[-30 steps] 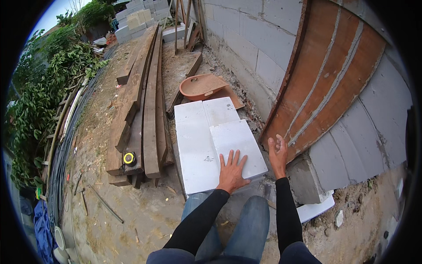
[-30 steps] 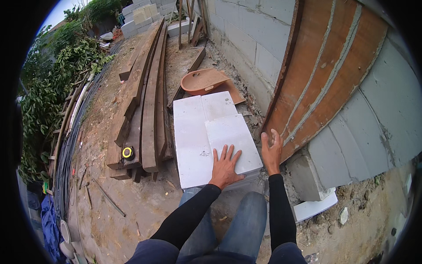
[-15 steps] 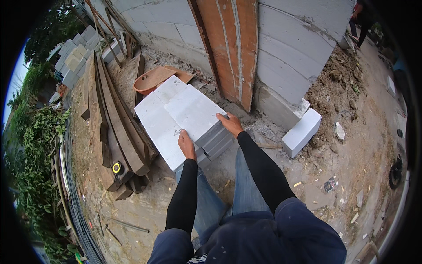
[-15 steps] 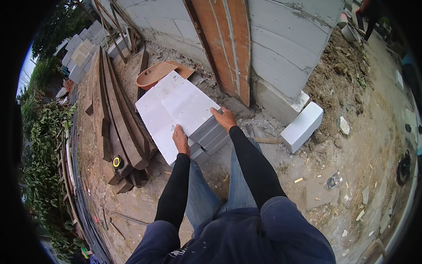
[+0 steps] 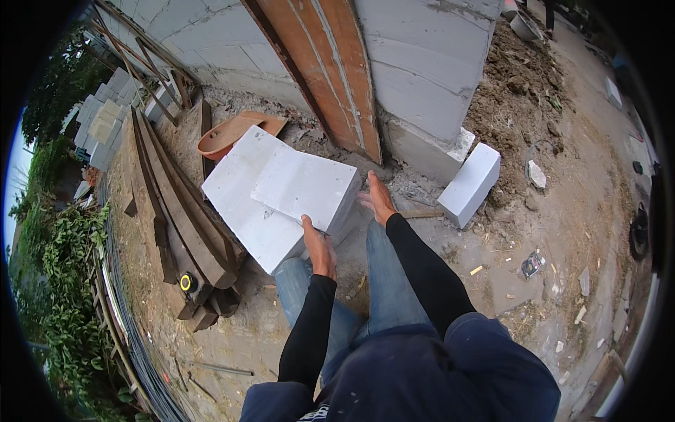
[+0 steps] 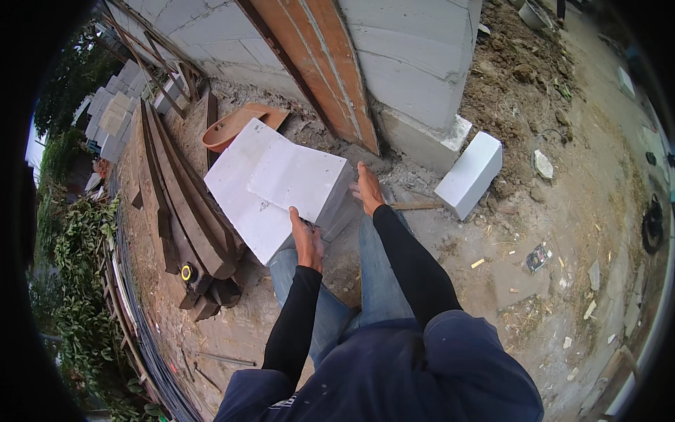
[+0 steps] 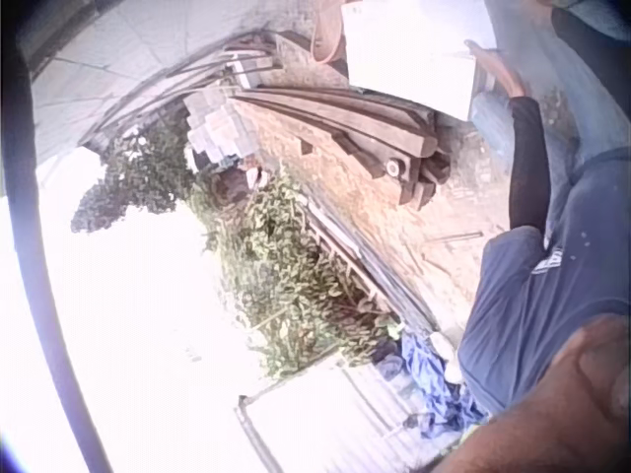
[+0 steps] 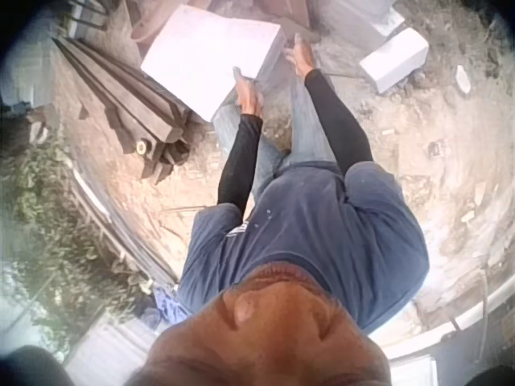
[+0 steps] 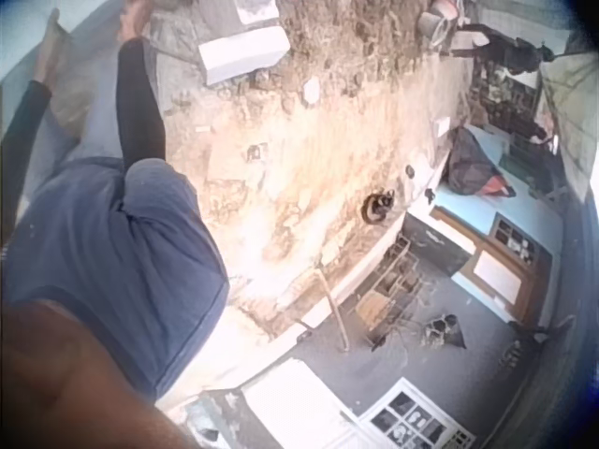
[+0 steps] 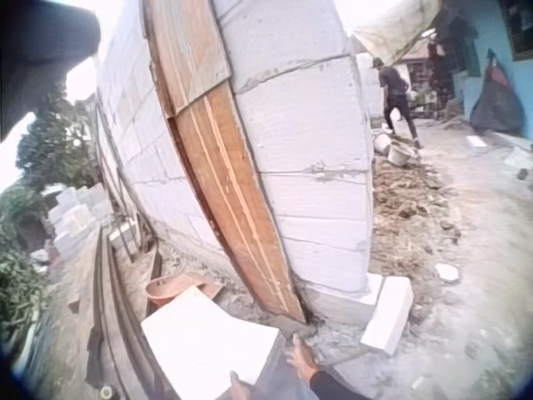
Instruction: The person saws a concrete block using a hand saw and then moves the separated pieces to stack them together on a wall.
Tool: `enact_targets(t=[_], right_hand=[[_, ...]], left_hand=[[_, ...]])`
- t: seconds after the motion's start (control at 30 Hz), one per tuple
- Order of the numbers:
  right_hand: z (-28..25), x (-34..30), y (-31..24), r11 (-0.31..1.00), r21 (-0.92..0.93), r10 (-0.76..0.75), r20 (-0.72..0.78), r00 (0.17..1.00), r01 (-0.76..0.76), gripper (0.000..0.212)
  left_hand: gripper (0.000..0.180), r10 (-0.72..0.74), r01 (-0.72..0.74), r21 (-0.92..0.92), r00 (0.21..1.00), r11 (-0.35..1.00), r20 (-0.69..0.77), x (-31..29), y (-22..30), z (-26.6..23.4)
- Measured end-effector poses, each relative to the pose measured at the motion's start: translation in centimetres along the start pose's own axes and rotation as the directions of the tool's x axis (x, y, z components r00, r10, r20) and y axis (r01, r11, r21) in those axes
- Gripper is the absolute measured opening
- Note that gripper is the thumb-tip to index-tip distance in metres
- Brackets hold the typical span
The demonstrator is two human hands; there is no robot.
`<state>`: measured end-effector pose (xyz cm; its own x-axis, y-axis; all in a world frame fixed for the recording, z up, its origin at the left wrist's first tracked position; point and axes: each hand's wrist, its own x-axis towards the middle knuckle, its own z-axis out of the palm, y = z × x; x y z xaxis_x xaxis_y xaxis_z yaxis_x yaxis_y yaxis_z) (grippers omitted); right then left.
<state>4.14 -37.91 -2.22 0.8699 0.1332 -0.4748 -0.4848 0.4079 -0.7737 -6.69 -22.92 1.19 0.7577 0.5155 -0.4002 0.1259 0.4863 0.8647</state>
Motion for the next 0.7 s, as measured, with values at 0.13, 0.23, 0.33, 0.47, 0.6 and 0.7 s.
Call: enact_targets(t=[0.13, 0.23, 0.33, 0.47, 0.6, 0.7], right_hand=[[3.9, -3.7, 3.1, 0.949, -0.203, -0.229, 0.072, 0.971, 0.240, 0.083], [6.2, -5.9, 5.0, 0.841, -0.402, -0.372, 0.056, 0.927, 0.361, 0.083], [4.2, -7.5, 4.9, 0.801, -0.541, -0.240, 0.100, 0.965, 0.256, 0.085], [-1.2, -12.4, -0.1, 0.835, -0.421, -0.344, 0.102, 0.933, 0.354, 0.072], [-16.7, -11.3, 5.2, 0.664, -0.732, -0.416, -0.194, 0.888, 0.152, 0.043], [-29.5, -15.2, 16.5, 0.364, -0.916, -0.154, -0.241, 0.958, -0.172, 0.035]], left_hand=[[0.083, -0.114, 0.114, -0.005, 0.993, 0.993, 0.025, -0.5, 0.5, 0.4], [0.096, -0.220, 0.220, 0.006, 0.969, 0.975, 0.116, 0.1, 0.6, -0.9], [0.108, -0.193, 0.167, 0.255, 0.978, 0.952, 0.080, -0.1, 3.2, -2.4], [0.109, 0.370, -0.289, 0.569, 0.928, 0.770, -0.030, 6.3, 9.2, -5.7], [0.117, 0.481, -0.417, 0.808, 0.855, 0.416, 0.194, 14.3, 12.6, -9.4], [0.110, 0.375, -0.419, 0.874, 0.873, 0.247, 0.312, 16.7, 9.9, -7.6]])
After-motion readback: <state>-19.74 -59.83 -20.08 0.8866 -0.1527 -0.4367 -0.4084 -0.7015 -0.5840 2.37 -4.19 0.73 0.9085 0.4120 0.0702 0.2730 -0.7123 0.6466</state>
